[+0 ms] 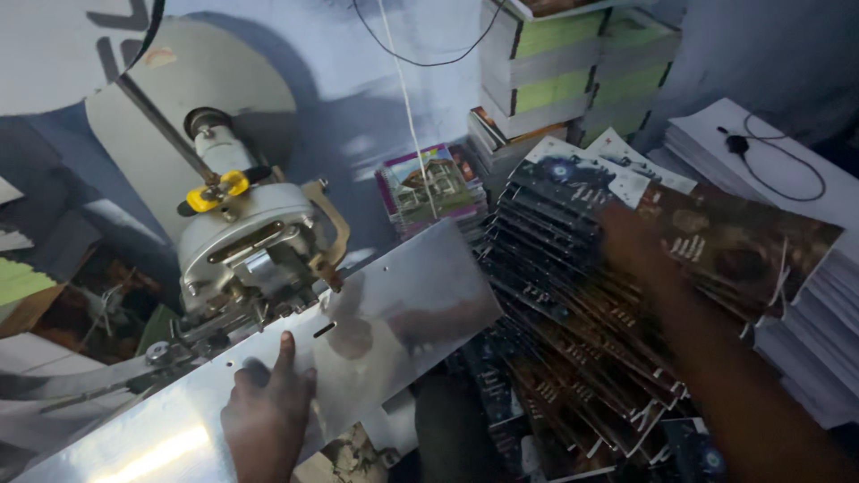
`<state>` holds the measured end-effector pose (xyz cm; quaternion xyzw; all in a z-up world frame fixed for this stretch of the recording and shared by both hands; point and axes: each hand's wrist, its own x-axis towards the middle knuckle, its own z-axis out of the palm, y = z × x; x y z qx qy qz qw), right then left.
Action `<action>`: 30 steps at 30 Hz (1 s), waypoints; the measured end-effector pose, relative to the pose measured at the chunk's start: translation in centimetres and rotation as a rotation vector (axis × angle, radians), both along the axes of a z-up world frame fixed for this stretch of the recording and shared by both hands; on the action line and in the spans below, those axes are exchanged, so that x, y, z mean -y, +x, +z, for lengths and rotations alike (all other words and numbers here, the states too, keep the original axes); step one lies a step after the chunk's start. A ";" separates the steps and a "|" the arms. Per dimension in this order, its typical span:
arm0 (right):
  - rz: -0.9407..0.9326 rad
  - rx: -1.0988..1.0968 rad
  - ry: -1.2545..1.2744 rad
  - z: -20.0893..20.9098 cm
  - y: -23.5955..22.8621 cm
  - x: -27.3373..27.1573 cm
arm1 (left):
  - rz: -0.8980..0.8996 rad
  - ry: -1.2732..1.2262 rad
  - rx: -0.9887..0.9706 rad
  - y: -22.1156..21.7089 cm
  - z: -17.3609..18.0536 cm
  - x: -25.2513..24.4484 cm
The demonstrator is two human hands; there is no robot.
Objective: The person repeatedly picks a printed cover from a stack, places it over a book block, and feeds the assembly into a binding machine. The person then removes the bound unit and sets it aside, repeating the cycle with successive covers and blocks.
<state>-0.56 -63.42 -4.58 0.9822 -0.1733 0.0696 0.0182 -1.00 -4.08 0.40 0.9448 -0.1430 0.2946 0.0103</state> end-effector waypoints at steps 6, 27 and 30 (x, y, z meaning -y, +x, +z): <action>0.058 0.106 0.036 0.3 1.4 -4.5 | 0.012 -0.005 -0.034 -0.3 0.9 0.3; 0.763 0.589 0.236 3.0 1.3 -26.0 | 0.016 -0.134 -0.103 -1.0 0.8 -0.3; 0.788 0.559 0.295 3.2 0.9 -28.5 | -0.020 -0.172 -0.162 -1.3 1.1 -0.6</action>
